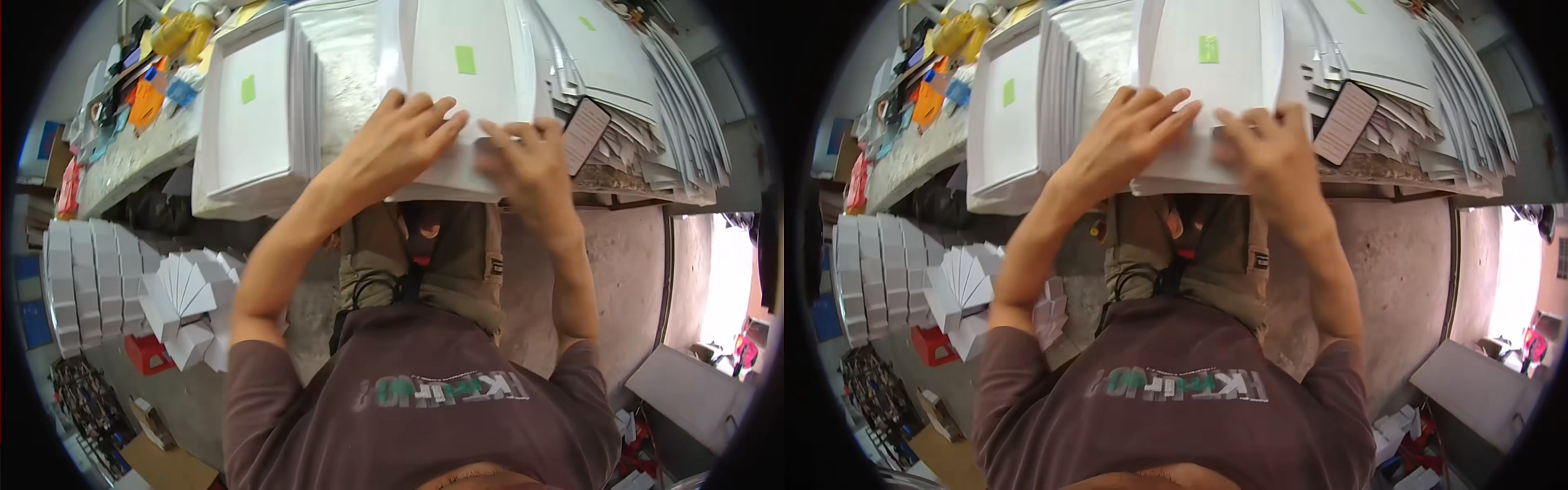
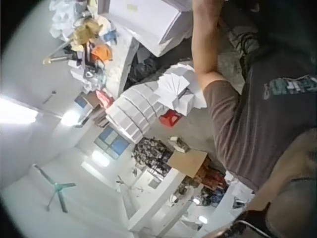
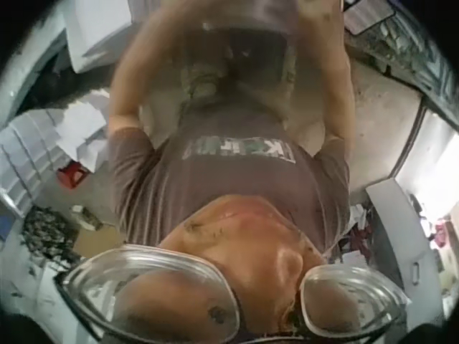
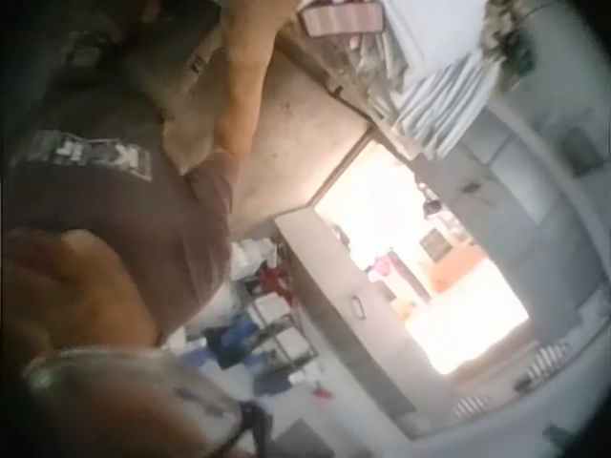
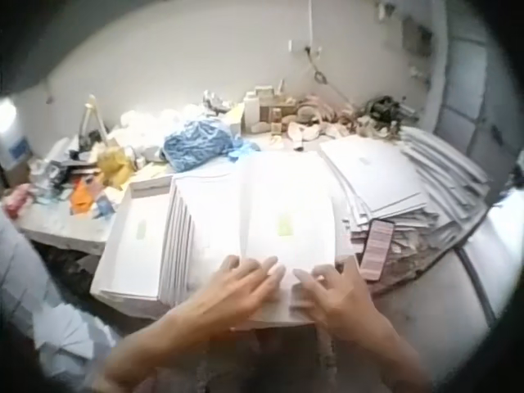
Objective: The person folds flat cardboard sheets into boxes by hand and stacks the assembled boxes onto a pile on the table.
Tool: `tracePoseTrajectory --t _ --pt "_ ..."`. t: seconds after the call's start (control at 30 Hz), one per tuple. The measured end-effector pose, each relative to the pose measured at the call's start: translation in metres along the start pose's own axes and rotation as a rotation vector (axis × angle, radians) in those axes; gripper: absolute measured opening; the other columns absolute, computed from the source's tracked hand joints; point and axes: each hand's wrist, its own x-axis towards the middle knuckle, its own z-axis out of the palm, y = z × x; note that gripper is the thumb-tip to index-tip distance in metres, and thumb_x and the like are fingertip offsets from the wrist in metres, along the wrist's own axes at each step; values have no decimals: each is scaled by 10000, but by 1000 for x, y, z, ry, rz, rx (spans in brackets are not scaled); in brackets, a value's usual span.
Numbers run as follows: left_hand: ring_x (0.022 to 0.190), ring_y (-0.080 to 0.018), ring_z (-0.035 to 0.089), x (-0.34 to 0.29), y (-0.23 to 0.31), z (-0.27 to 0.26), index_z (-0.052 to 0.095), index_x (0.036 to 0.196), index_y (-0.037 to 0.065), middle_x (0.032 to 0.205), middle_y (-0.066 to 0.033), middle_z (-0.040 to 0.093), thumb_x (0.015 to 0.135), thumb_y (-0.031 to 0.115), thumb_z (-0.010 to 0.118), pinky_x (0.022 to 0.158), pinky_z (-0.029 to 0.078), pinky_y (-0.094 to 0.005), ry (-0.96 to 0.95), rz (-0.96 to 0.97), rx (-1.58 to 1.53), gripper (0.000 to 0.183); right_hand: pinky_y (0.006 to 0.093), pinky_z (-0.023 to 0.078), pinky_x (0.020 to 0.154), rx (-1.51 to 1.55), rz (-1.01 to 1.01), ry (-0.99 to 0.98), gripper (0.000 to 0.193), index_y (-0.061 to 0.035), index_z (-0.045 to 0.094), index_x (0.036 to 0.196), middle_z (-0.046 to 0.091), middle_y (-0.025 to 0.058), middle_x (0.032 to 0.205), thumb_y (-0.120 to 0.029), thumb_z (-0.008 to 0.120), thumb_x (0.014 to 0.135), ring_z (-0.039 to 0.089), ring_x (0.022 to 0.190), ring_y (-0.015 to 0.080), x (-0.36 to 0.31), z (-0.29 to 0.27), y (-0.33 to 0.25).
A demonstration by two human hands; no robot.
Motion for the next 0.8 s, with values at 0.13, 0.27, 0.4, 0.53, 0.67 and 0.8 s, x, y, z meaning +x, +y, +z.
tracePoseTrajectory --t 0.13,0.27,0.4,0.53,0.67,0.8 --pt "866 -244 610 3 8 -1 535 1459 76 939 -91 672 818 127 790 838 519 -340 -202 58 57 691 427 477 933 -437 -94 -272 707 -76 556 1462 555 175 1225 -261 802 825 537 1032 323 -1 2 -13" --pt "812 -253 612 20 -27 -15 625 1266 103 870 -89 658 881 158 752 740 480 -333 -338 -643 -781 409 425 490 897 389 479 -476 562 -64 599 1390 647 133 1061 -159 757 858 571 983 309 46 -18 1" --pt "764 -261 557 11 -15 4 635 983 74 826 -72 610 922 98 709 730 464 -348 -204 -385 -369 98 422 520 827 458 629 -502 479 7 643 1261 680 185 1190 -172 793 843 632 949 311 49 -24 -5" --pt "740 -272 471 7 18 18 572 828 62 806 -75 526 892 120 747 736 430 -389 -101 -188 105 195 419 537 841 37 435 33 467 47 626 1169 650 230 1275 -190 823 818 666 998 319 13 19 -15" --pt "724 -246 420 -12 57 -5 607 830 58 776 -65 476 809 133 856 762 415 -380 127 -331 -7 261 434 550 853 404 386 261 648 94 472 1338 586 324 1348 -166 785 834 648 1124 376 -6 -25 -35" --pt "796 -191 563 -15 69 -66 733 972 41 886 -62 647 922 362 784 765 477 -364 14 -128 -387 329 450 536 912 1042 560 159 809 118 336 1532 506 387 1426 -112 717 856 605 1254 440 -9 -67 -36"
